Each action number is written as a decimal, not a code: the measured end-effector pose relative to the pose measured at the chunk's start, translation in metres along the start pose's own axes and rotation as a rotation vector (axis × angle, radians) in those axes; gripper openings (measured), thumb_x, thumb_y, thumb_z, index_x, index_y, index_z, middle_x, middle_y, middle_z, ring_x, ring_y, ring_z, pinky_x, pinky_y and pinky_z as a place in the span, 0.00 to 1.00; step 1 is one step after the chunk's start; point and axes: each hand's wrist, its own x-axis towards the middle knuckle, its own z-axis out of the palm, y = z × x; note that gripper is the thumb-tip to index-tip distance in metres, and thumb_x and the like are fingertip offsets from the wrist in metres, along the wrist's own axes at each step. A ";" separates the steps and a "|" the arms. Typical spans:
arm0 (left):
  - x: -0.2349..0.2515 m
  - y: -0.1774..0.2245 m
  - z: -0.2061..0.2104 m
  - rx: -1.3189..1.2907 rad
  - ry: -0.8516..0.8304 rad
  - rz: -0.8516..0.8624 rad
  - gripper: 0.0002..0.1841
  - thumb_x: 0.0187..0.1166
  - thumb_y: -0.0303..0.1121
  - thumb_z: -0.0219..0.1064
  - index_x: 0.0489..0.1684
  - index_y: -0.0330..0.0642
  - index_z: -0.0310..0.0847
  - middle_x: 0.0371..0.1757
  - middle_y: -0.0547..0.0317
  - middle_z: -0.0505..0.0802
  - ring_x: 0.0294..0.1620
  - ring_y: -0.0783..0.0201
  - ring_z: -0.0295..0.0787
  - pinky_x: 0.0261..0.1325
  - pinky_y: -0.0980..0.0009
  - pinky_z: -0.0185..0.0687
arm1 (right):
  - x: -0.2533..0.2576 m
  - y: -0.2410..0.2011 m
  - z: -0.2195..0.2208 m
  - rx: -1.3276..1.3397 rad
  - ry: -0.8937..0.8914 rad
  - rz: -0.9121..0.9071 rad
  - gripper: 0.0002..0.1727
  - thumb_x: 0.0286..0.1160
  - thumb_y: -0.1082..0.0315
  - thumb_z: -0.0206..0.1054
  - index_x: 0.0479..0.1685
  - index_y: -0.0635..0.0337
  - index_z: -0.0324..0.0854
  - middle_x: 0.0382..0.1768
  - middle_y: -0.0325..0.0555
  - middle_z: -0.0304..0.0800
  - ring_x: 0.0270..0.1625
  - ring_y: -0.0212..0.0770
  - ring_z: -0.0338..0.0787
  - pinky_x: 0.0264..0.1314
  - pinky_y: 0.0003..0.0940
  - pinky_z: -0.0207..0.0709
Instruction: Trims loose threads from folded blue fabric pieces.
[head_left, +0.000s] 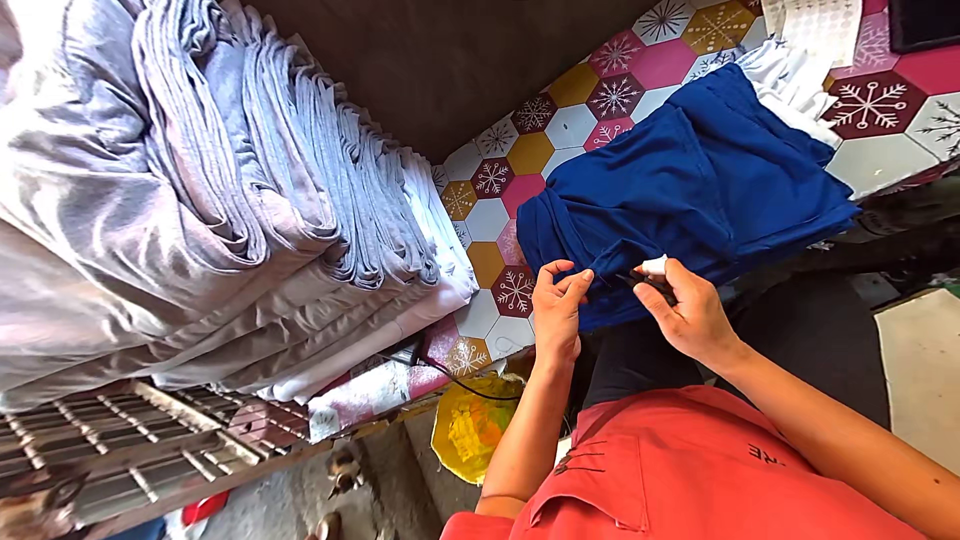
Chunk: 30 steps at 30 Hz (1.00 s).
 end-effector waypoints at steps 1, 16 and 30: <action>-0.001 0.001 0.001 -0.026 0.004 -0.019 0.13 0.79 0.19 0.66 0.57 0.42 0.74 0.28 0.62 0.92 0.29 0.73 0.88 0.43 0.75 0.84 | -0.002 0.003 0.004 -0.068 0.039 -0.082 0.20 0.87 0.57 0.60 0.53 0.70 0.85 0.39 0.54 0.90 0.34 0.39 0.87 0.37 0.33 0.81; -0.008 -0.001 0.003 -0.017 -0.003 0.026 0.11 0.78 0.19 0.67 0.53 0.41 0.78 0.27 0.62 0.93 0.28 0.74 0.88 0.41 0.77 0.84 | 0.008 0.004 0.014 -0.285 0.154 -0.399 0.19 0.85 0.59 0.65 0.47 0.71 0.88 0.29 0.55 0.84 0.24 0.46 0.84 0.21 0.35 0.74; -0.009 -0.003 -0.001 0.140 -0.039 0.135 0.13 0.76 0.19 0.68 0.55 0.40 0.78 0.30 0.61 0.96 0.29 0.76 0.89 0.38 0.79 0.83 | 0.007 -0.004 0.009 -0.104 0.089 -0.155 0.18 0.82 0.59 0.67 0.46 0.70 0.87 0.35 0.53 0.92 0.32 0.38 0.89 0.34 0.31 0.82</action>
